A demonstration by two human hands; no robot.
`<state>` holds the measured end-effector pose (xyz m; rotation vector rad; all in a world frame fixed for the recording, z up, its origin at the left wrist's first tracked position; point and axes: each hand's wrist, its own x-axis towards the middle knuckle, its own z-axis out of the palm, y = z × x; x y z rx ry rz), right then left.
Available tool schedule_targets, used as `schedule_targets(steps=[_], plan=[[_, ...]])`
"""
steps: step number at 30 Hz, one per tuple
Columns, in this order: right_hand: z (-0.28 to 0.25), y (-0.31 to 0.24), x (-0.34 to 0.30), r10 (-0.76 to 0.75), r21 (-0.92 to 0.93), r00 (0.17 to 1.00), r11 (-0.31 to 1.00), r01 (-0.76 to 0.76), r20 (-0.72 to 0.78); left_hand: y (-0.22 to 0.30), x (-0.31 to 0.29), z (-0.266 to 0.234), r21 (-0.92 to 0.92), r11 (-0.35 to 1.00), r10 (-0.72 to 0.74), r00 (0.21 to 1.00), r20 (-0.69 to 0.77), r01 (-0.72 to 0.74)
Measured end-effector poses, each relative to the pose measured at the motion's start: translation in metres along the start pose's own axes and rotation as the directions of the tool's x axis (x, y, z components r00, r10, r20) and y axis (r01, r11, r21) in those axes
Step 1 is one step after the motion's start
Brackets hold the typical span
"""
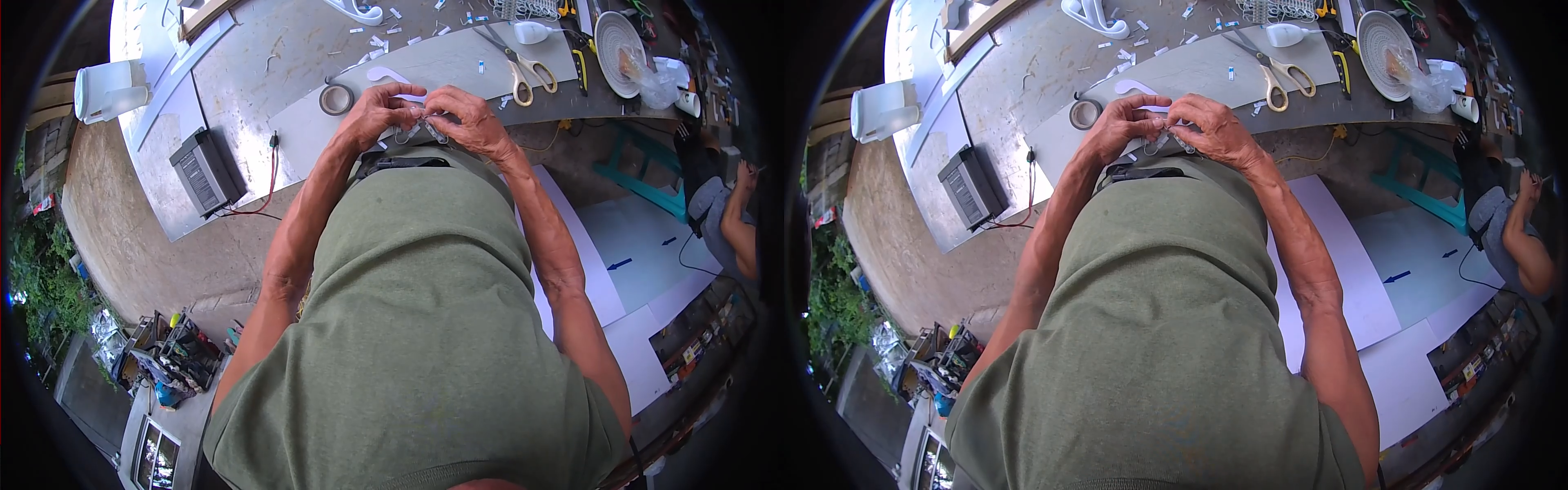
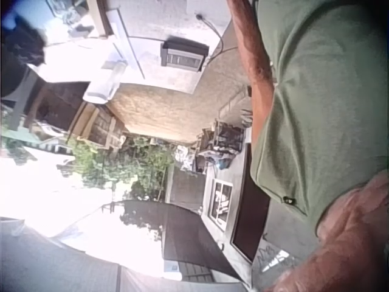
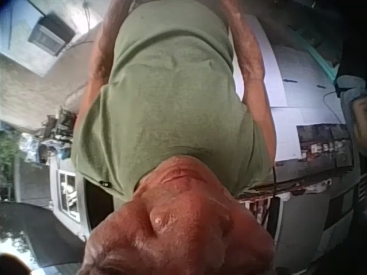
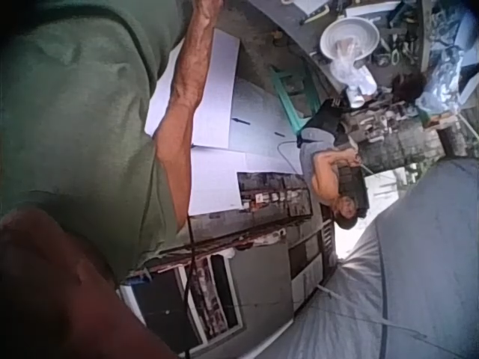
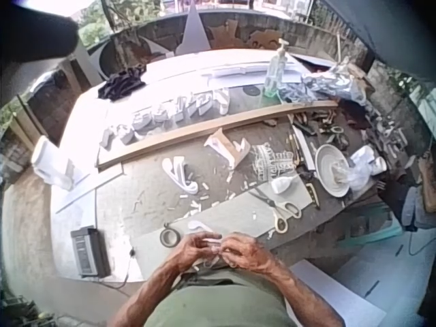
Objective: Assembling and wiring LED components into individual sign letters on a workshop table.
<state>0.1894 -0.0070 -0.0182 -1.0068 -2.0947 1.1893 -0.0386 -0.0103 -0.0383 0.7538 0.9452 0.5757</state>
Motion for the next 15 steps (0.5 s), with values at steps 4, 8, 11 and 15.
schedule_targets(steps=[4, 8, 11, 15], plan=[[0.001, -0.005, 0.001, 0.024, 0.007, 1.0, 1.0, -0.024, 0.008, -0.002, 0.001, -0.001, -0.07, 0.996, -0.052, 0.999, 0.003, 0.053], [0.007, -0.006, -0.002, 0.062, 0.066, 0.998, 0.996, -0.06, -0.031, -0.002, 0.0, -0.001, -0.261, 0.955, -0.139, 0.99, 0.017, 0.138], [0.012, -0.003, -0.003, 0.082, 0.09, 0.995, 0.993, -0.077, -0.056, -0.003, 0.0, -0.004, -0.277, 0.948, -0.151, 0.987, 0.047, 0.158], [0.013, -0.011, -0.001, 0.12, 0.07, 0.983, 0.991, -0.111, -0.141, -0.005, 0.001, -0.004, -0.191, 0.974, -0.121, 0.993, 0.012, 0.121]])
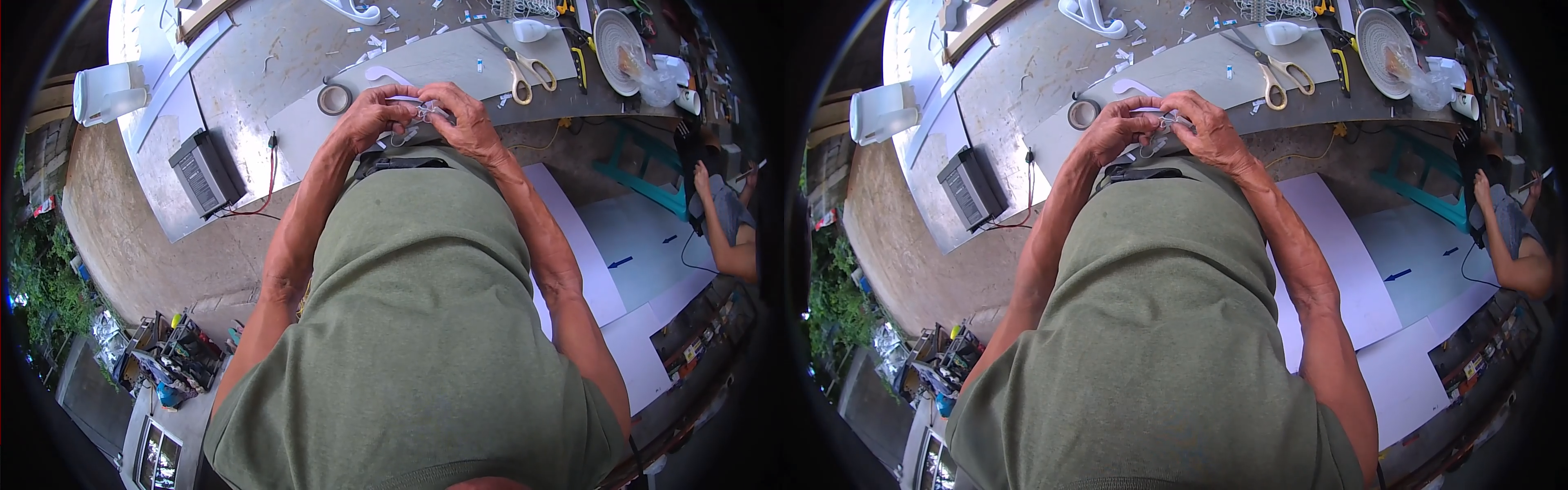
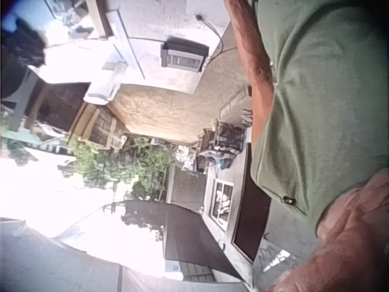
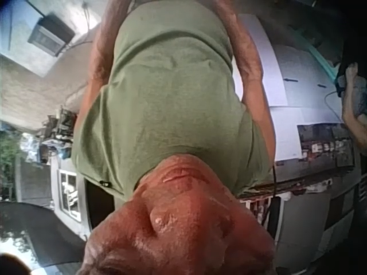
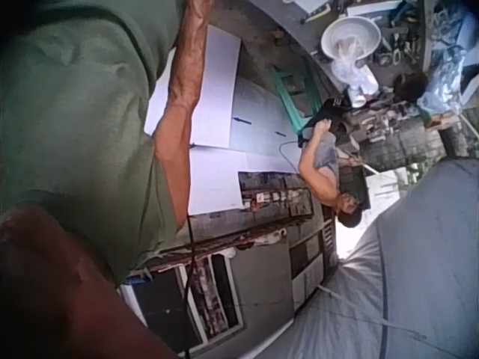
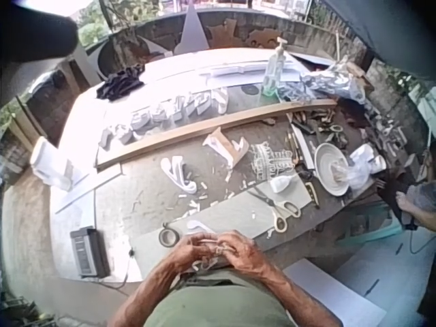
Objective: Assembling and wiring LED components into individual sign letters on a workshop table.
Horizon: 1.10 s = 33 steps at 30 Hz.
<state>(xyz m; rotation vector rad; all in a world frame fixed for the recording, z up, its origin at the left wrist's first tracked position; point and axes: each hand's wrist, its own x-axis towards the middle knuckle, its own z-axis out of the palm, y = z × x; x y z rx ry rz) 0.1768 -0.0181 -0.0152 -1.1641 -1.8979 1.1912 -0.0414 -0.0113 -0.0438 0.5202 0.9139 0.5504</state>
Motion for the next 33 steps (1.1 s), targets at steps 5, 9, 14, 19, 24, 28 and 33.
schedule_targets(steps=[5, 9, 14, 19, 24, 28, 33], plan=[[-0.005, 0.0, 0.0, 0.029, 0.02, 0.999, 0.999, -0.029, 0.015, 0.005, -0.003, 0.007, 0.137, 0.989, 0.069, 0.997, -0.035, -0.064], [-0.008, -0.001, 0.0, 0.018, 0.024, 0.999, 1.0, -0.02, 0.051, 0.006, -0.003, 0.008, 0.235, 0.971, 0.067, 0.997, -0.039, -0.056], [-0.009, -0.002, 0.001, 0.052, 0.072, 0.997, 0.996, -0.056, 0.055, 0.008, -0.005, 0.01, 0.234, 0.971, 0.056, 0.998, -0.029, -0.048], [-0.01, 0.001, 0.0, 0.035, 0.054, 0.998, 0.998, -0.038, 0.052, 0.007, -0.004, 0.009, 0.191, 0.98, 0.062, 0.998, -0.025, -0.056], [-0.012, 0.003, -0.001, 0.089, 0.049, 0.993, 0.995, -0.092, 0.072, 0.006, -0.005, 0.008, 0.187, 0.98, 0.063, 0.998, 0.007, -0.063], [-0.012, 0.004, -0.002, 0.073, 0.025, 0.995, 0.997, -0.075, 0.075, 0.004, -0.005, 0.006, 0.169, 0.983, 0.075, 0.997, 0.02, -0.077], [-0.012, 0.005, -0.002, 0.1, 0.105, 0.993, 0.989, -0.106, 0.057, 0.004, -0.003, 0.007, 0.164, 0.982, 0.089, 0.996, 0.021, -0.091]])
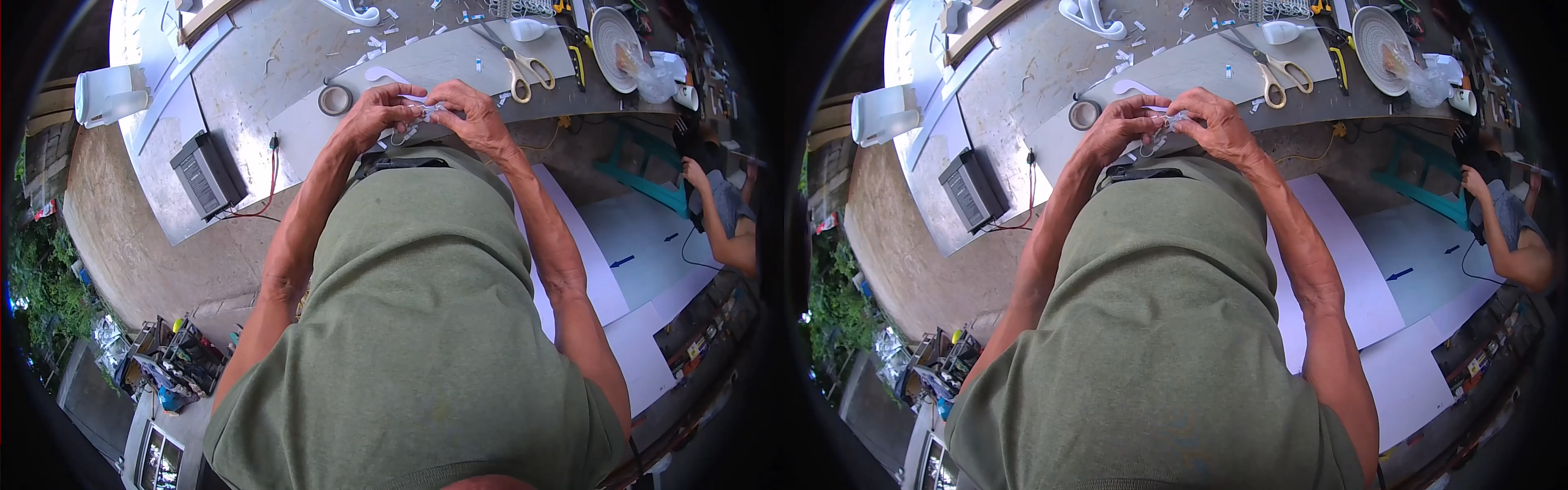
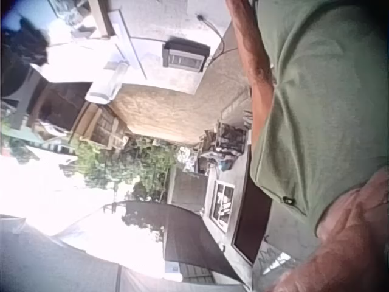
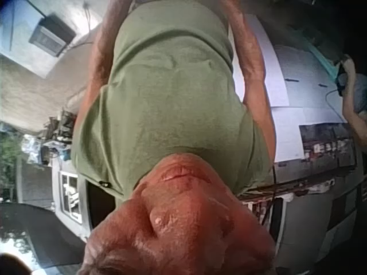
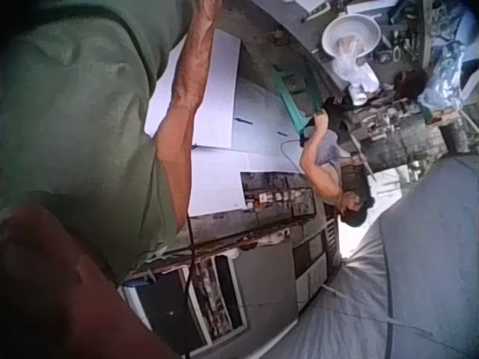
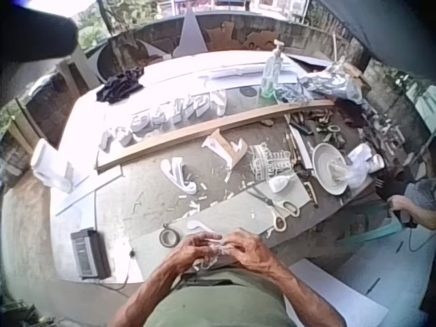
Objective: Assembling and wiring LED components into individual sign letters on a workshop table.
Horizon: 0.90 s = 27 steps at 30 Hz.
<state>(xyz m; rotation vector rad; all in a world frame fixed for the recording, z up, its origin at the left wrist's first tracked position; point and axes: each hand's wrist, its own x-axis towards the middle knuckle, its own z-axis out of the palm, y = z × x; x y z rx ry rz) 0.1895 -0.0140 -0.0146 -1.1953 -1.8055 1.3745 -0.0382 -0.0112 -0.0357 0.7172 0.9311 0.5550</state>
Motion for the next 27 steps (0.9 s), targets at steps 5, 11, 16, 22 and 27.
schedule_targets(steps=[5, 11, 16, 22, 27], plan=[[-0.001, -0.004, 0.002, -0.055, -0.079, 0.998, 0.995, 0.057, 0.019, 0.006, -0.002, 0.002, 0.006, 1.0, 0.0, 1.0, -0.009, 0.0], [0.001, -0.003, 0.001, -0.149, -0.135, 0.989, 0.979, 0.151, 0.026, -0.001, 0.001, -0.001, -0.064, 0.998, -0.009, 1.0, -0.024, 0.008], [0.001, -0.001, 0.0, -0.198, -0.168, 0.98, 0.965, 0.2, 0.023, -0.003, 0.002, -0.002, -0.157, 0.983, -0.1, 0.995, -0.017, 0.096], [0.001, 0.0, -0.002, -0.226, -0.237, 0.972, 0.942, 0.237, 0.07, -0.002, 0.002, -0.003, -0.187, 0.971, -0.163, 0.986, -0.047, 0.151], [0.003, -0.005, -0.001, -0.313, -0.347, 0.942, 0.876, 0.335, 0.119, -0.001, 0.001, -0.001, -0.023, 0.987, -0.161, 0.983, -0.091, 0.16]])
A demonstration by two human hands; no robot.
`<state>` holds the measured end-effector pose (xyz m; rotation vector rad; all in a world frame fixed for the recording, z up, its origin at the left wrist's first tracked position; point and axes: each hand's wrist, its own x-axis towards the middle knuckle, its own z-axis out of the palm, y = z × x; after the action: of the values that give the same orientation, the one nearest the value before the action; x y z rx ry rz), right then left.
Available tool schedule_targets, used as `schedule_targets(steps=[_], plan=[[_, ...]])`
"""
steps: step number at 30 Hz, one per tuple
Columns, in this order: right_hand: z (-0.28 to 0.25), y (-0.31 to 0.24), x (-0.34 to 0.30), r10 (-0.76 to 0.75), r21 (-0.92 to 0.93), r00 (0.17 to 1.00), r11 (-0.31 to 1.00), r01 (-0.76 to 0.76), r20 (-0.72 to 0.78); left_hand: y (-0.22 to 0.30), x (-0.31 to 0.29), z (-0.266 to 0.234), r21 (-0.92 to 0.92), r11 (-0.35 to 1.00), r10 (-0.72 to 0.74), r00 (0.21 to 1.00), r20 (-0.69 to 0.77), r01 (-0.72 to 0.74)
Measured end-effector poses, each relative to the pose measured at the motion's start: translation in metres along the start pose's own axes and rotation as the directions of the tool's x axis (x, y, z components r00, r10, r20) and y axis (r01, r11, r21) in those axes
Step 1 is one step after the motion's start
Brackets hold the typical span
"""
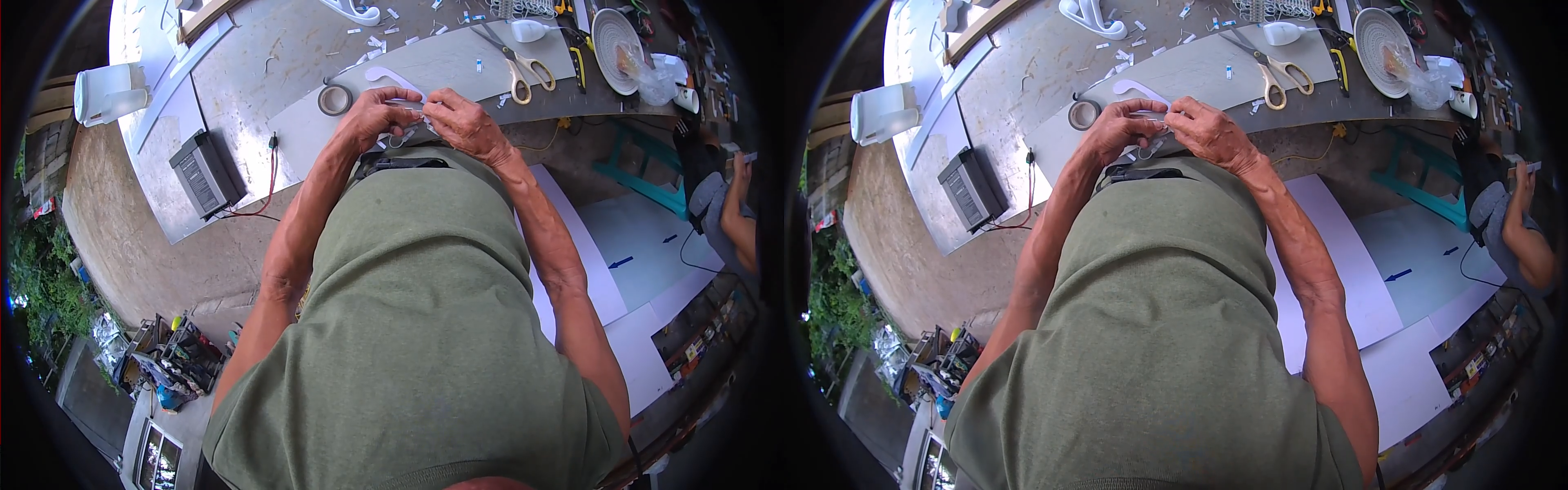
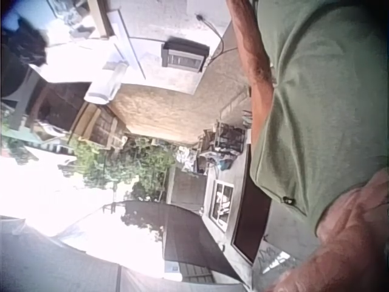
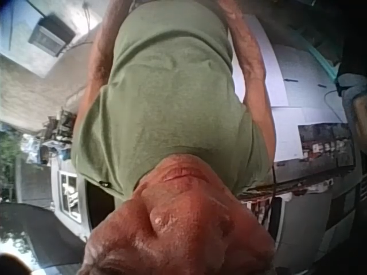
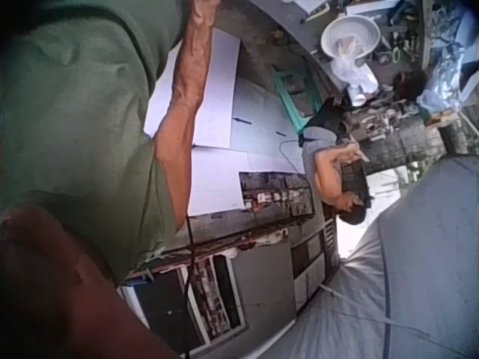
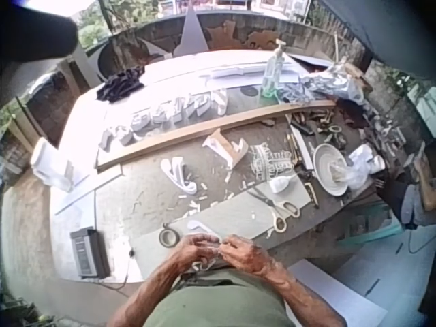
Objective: Assembling and wiring LED components into individual sign letters on a workshop table.
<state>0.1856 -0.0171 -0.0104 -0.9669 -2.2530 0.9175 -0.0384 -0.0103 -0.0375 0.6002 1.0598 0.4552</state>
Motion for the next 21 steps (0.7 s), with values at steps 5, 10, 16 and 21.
schedule_targets(steps=[5, 10, 16, 21], plan=[[0.002, 0.005, -0.002, 0.06, 0.016, 0.998, 0.998, -0.06, -0.033, 0.01, -0.013, 0.007, 0.226, 0.961, 0.158, 0.987, 0.017, -0.158], [0.0, 0.008, 0.005, 0.012, -0.103, 0.995, 0.994, -0.022, -0.094, 0.015, -0.018, 0.019, 0.516, 0.797, 0.401, 0.914, -0.064, -0.313], [0.0, 0.011, 0.008, -0.032, -0.23, 0.992, 0.973, 0.004, -0.12, 0.008, -0.01, 0.022, 0.644, 0.656, 0.561, 0.825, -0.066, -0.394], [0.009, 0.015, 0.012, -0.108, -0.357, 0.993, 0.93, 0.081, -0.055, 0.002, -0.005, 0.02, 0.719, 0.56, 0.638, 0.768, -0.057, -0.412]])
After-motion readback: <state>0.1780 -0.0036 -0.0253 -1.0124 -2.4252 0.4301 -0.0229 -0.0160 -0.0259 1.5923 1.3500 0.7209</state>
